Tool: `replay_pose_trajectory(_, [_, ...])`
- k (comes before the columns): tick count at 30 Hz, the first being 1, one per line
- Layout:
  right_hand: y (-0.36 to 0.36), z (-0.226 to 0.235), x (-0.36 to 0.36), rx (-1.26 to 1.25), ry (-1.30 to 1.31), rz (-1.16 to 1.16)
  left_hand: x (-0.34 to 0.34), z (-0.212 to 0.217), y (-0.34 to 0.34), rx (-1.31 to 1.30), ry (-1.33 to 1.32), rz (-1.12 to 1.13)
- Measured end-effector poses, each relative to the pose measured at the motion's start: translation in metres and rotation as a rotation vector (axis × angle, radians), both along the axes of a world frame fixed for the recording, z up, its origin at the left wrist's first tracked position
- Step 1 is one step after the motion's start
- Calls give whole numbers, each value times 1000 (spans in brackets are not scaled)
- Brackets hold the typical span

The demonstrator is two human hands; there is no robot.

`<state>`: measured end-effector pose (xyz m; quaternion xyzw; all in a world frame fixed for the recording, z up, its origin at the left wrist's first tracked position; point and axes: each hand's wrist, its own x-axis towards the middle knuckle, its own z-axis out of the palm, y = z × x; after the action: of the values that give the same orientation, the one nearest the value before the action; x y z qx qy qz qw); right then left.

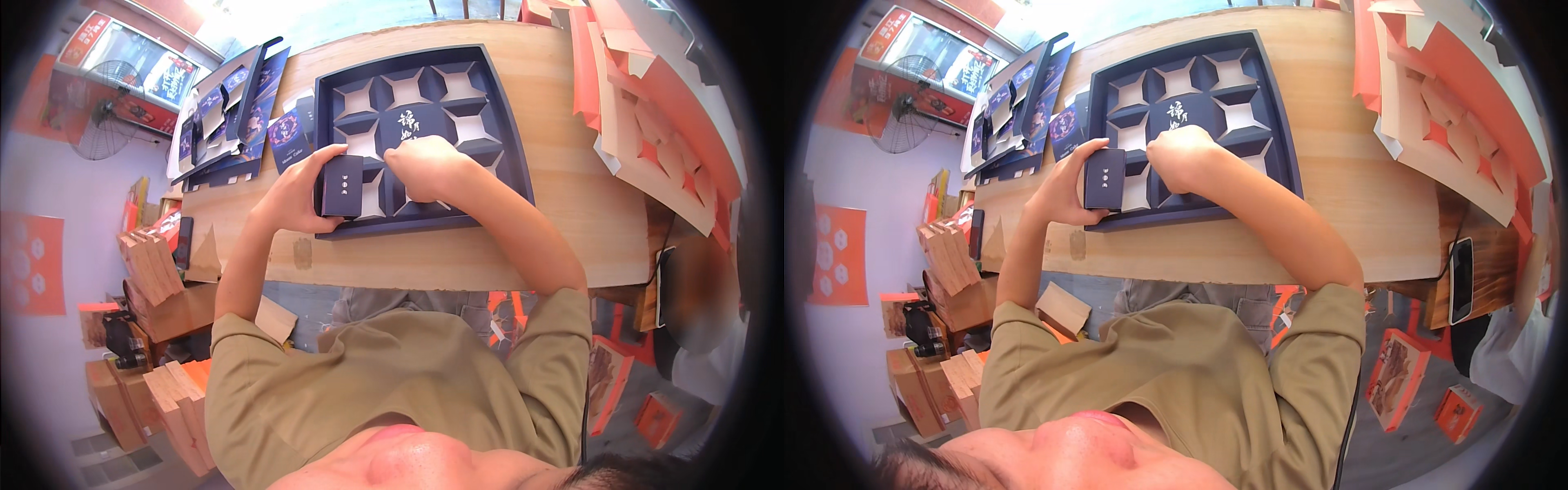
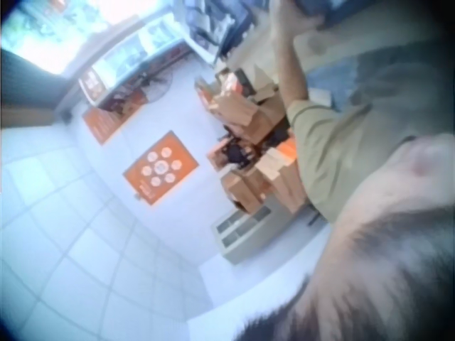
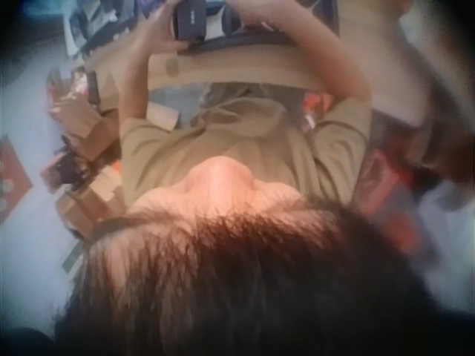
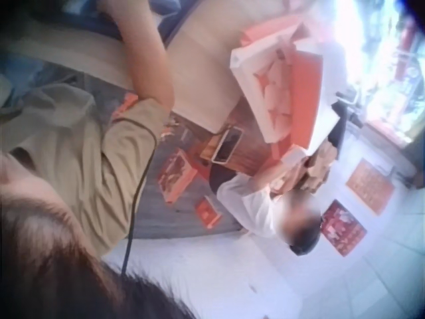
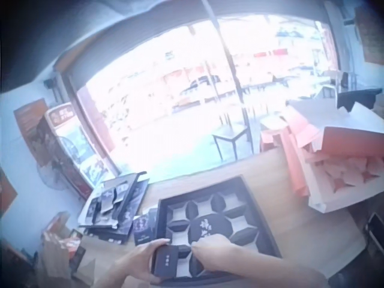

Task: The person assembles a dark blue cardboard box by folding and interlocking its flaps. They then place a white paper insert and a blue tray with compartments into the box. Finally, they place several small purple packages into the tray compartments.

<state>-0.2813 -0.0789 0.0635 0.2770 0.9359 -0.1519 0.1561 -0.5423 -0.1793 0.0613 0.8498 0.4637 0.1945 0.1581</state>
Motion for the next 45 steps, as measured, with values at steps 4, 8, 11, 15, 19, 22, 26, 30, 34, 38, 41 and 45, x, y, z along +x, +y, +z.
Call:
replay_pose_trajectory(4, [5, -25, -15, 275, 74, -114, -1, -12, 3, -26, -141, 11])
replay_pose_trajectory(8, [-3, -37, -17, 565, 217, -167, 6, -9, 8, 31, -116, -46])
replay_pose_trajectory(11, [-3, -33, -12, 463, 155, -189, 9, -4, 8, 28, -81, -61])
replay_pose_trajectory(15, [2, -39, -10, 501, 240, -100, 13, 0, 8, 23, -79, -64])
replay_pose_trajectory(19, [3, -47, -13, 506, 251, -74, 18, 3, 9, 3, 42, -82])
replay_pose_trajectory(22, [10, -49, -14, 458, 214, -93, 20, -3, 8, 19, 61, -91])
replay_pose_trajectory(26, [10, -39, -10, 367, 213, -46, 16, -8, 6, 90, 3, -46])
replay_pose_trajectory(30, [5, -20, -8, 179, 176, 1, 14, -12, 5, 137, -18, -24])
replay_pose_trajectory(34, [5, -25, -1, 5, 210, 87, 12, -16, 2, 146, -58, -33])
replay_pose_trajectory(38, [8, -17, -2, -302, 49, 70, 8, -19, 2, 145, -71, -27])
replay_pose_trajectory(41, [6, -6, 3, -393, 35, 76, 10, -16, -1, 110, -55, -13])
replay_pose_trajectory(45, [10, -9, 8, -408, 64, 52, 24, -1, 2, 34, 67, -38])
